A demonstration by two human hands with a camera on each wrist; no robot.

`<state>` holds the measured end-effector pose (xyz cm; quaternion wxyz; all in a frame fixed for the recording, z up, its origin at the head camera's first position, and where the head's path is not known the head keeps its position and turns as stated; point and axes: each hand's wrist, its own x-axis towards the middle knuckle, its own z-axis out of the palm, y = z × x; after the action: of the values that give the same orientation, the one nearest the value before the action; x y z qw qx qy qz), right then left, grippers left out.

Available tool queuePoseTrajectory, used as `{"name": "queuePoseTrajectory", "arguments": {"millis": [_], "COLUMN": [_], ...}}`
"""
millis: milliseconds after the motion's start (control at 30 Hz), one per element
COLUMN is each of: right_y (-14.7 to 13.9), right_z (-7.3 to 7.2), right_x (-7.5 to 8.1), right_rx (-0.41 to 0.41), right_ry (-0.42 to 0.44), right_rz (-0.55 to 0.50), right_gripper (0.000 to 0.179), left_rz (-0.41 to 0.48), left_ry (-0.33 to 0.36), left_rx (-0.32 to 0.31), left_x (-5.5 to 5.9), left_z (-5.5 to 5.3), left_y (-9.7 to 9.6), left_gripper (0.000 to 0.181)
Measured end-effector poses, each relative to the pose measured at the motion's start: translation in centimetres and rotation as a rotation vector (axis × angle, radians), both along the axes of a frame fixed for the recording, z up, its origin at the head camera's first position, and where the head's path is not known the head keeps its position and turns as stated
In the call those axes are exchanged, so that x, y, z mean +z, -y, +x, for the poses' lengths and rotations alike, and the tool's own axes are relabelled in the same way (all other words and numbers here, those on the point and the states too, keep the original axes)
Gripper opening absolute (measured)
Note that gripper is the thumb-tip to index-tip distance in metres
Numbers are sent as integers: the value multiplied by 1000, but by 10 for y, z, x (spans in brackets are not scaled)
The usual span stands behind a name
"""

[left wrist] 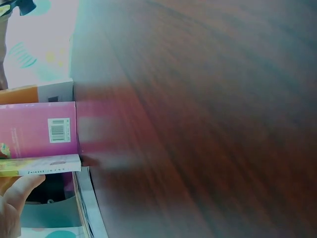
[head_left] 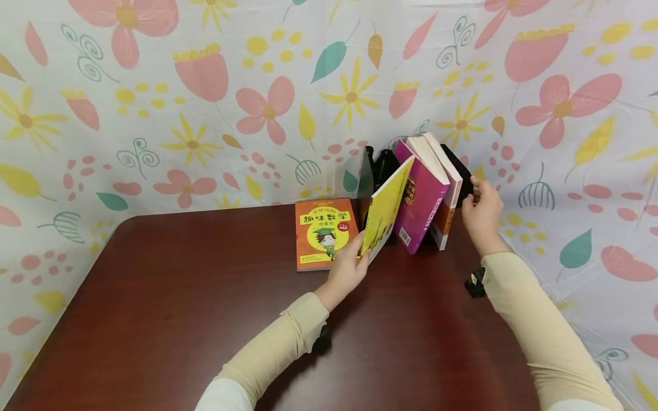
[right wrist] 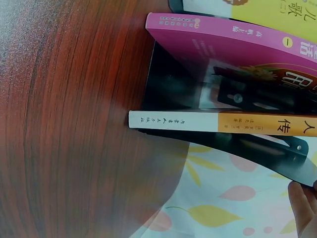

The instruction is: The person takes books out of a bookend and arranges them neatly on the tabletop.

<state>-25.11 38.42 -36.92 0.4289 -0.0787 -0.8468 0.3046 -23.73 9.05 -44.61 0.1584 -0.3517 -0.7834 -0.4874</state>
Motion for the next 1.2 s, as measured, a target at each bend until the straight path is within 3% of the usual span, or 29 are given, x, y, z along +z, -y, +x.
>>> {"name": "queuePoseTrajectory", "arguments": {"millis": [333, 600, 733, 833, 1067, 1200], "right_y": [0, 5, 6, 10, 26, 40], "right_z": [3, 14, 17, 21, 34, 45], "right_x": [-2, 13, 17, 19, 19, 17], "right_rx": [23, 26, 44, 39, 50, 90], "right_ry": [46, 272, 304, 252, -51, -116], "right_rz": [29, 11, 8, 16, 117, 106], "right_gripper": [34, 45, 53, 53, 38, 33], "left_rz": [17, 13, 32, 38, 74, 95], "left_ry": [18, 19, 5, 9, 60, 61], "left_rx": [-27, -48, -59, -73, -114, -123], "left_x": [-2, -3, 0, 3, 5, 2], "left_z": [6, 11, 13, 16, 21, 24], "left_y": [8, 16, 17, 17, 23, 28], "left_gripper": [47, 46, 46, 46, 45, 46]}}
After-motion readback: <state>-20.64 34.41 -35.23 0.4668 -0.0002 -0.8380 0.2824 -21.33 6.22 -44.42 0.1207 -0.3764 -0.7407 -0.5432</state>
